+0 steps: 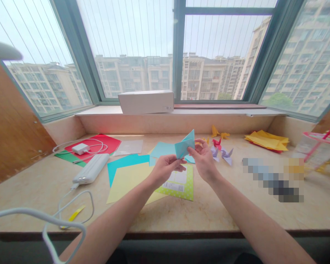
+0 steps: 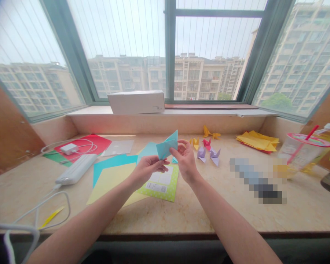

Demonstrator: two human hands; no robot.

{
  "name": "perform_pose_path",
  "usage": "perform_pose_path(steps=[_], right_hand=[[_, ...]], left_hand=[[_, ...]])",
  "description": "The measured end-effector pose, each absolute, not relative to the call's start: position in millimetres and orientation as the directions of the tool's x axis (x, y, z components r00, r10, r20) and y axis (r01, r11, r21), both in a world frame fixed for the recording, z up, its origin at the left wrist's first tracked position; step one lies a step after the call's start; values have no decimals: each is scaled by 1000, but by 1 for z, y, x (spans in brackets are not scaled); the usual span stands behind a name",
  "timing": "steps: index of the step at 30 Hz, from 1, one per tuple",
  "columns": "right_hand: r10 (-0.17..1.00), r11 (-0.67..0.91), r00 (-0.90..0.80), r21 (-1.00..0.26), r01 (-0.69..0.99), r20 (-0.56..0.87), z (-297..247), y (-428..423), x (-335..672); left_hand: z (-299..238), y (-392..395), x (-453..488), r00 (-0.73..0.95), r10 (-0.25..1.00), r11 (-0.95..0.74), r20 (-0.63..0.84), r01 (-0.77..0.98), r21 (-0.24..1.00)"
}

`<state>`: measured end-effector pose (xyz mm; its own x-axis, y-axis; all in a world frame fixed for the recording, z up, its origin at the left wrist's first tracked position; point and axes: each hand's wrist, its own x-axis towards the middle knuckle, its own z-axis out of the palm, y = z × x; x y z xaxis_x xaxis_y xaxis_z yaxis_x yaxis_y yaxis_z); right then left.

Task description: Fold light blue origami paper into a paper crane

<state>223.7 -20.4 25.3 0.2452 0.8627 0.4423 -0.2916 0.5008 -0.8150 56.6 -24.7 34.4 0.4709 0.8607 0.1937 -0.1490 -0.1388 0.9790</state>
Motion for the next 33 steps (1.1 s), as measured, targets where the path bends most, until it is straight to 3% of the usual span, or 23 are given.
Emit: perform_pose_path(steps=[9, 21, 29, 33], right_hand=[[856, 509, 274, -811, -289, 439, 28, -20, 227], [856, 511, 239, -823, -249, 459, 31, -21, 229], [868, 492, 249, -809, -320, 429, 34, -22, 232], [875, 481, 241, -814, -326, 420, 34, -23, 233]], left_hand=[[35, -26, 57, 440, 872, -212, 215, -56, 976], [36, -23, 52, 460, 887, 45, 31, -153, 987], [38, -26, 50, 541, 837, 271, -78, -287, 919], [39, -27, 51, 538, 838, 290, -90, -301, 908]])
